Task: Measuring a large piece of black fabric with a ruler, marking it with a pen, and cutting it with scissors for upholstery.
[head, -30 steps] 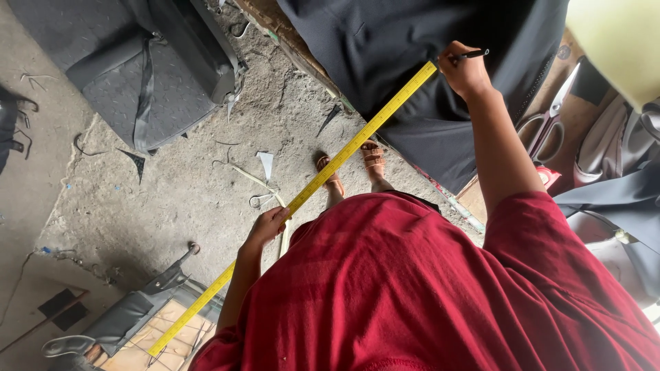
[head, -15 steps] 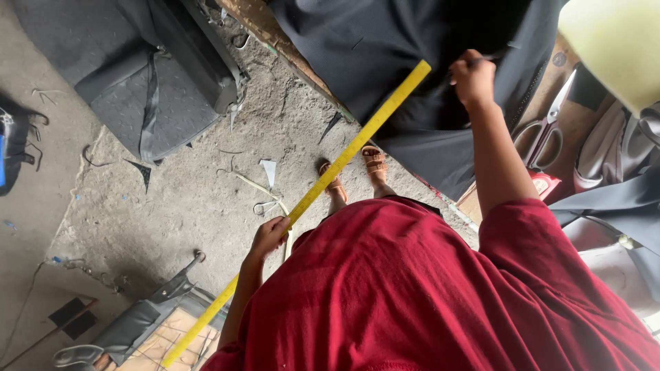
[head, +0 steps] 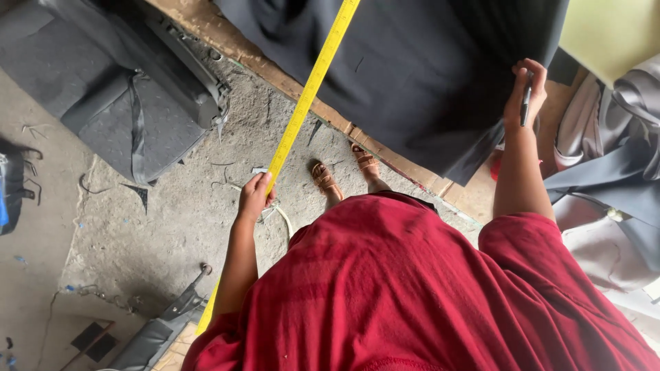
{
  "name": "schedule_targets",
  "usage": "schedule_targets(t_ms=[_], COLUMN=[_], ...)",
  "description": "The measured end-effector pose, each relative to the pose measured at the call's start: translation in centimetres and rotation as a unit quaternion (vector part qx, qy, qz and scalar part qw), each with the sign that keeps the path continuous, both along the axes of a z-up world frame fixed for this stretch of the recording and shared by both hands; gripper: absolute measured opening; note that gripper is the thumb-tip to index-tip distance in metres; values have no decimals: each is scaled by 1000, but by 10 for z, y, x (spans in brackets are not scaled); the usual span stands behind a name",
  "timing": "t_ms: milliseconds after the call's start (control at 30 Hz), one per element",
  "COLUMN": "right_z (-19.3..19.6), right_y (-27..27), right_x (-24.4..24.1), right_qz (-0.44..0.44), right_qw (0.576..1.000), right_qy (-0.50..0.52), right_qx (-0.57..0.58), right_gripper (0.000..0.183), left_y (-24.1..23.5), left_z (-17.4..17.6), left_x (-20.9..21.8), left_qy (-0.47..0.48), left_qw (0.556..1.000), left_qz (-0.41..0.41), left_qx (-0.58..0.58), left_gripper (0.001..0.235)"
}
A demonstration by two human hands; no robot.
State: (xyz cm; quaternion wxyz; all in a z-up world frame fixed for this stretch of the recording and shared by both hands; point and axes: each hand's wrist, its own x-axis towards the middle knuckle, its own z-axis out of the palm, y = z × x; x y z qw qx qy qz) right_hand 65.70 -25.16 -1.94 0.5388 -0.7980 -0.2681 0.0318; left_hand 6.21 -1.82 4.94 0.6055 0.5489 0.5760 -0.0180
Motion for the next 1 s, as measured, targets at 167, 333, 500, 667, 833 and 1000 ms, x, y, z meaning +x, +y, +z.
schedule_targets(t_ms=[167,333,500,667,833,1000], right_z=[19,28,31,61,17,-57], right_y=[-4,-1,47,149,185,145], right_x=[0,3,-34,-165,-229,-209], right_qz=[51,99,54,36,298,220], right_qw=[991,974,979,916,934,954], right_qy=[-88,-157,-168,399,-175,-157], right_qx=[-83,-129,-102,6,-97,-133], right_gripper=[21,39,16,31,51,19], left_y=[7,20,44,109,188,246], left_z=[-22,36,42,25,-34,-51], left_x=[-10,1,-16,-36,-96,-134], left_qy=[-20,71,91,35,-4,35], left_qw=[999,997,986,974,975,986], left_qz=[22,11,69,149,162,123], left_qx=[39,33,117,167,149,111], left_gripper=[33,27,29,43,49,51])
